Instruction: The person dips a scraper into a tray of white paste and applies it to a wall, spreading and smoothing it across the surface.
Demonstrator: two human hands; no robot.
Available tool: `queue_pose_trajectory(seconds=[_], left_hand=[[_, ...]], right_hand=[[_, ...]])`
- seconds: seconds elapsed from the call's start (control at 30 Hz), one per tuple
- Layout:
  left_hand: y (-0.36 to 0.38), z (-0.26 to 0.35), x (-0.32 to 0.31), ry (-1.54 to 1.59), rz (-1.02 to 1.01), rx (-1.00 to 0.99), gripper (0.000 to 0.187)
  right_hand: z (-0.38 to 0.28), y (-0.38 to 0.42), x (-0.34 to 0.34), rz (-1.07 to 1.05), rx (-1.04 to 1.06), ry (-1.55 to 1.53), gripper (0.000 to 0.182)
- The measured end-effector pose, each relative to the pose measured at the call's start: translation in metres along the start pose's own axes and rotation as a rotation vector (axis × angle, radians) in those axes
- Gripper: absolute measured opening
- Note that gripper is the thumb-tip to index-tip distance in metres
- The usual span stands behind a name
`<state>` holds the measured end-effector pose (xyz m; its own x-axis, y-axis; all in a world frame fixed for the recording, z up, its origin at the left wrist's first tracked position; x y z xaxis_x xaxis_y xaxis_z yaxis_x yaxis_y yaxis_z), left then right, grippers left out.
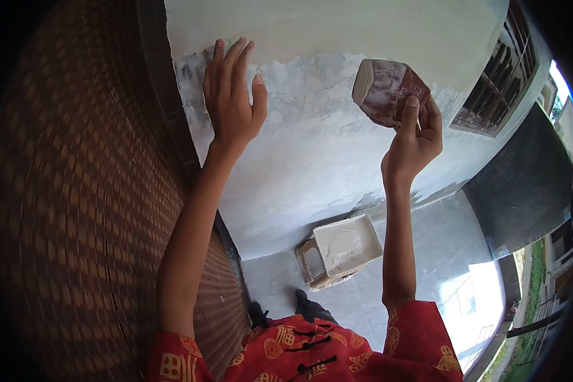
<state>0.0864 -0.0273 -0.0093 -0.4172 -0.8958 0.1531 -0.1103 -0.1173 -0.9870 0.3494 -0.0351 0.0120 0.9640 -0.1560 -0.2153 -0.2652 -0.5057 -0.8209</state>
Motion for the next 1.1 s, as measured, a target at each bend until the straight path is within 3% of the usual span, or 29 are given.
queue_pose_trajectory(seconds=[0.33, 0.7, 1.1], left_hand=[[0.038, 0.11, -0.002, -0.015, -0.138, 0.042, 0.044], [0.092, 0.266, -0.04, 0.003, -0.397, 0.302, 0.045], [0.187, 0.307, -0.083, 0.123, -0.505, 0.575, 0.047]], right_hand=[[0.009, 0.027, 0.129, 0.028, -0.136, -0.041, 0.032], [0.039, 0.041, 0.286, -0.027, -0.337, -0.029, 0.029], [0.069, 0.082, 0.347, -0.153, -0.507, 0.234, 0.028]])
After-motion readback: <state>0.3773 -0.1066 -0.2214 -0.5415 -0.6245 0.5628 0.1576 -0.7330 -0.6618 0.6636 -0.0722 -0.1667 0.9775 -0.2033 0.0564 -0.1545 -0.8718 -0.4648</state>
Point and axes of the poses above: each hand's wrist, its own y-axis away from the middle knuckle, its own x-axis out of the back of the hand, z = x × y, the point moved 4 cm from there along -y, towards the middle knuckle, and after that the axes turned 9 degrees about -z, right-handed, at the moved point
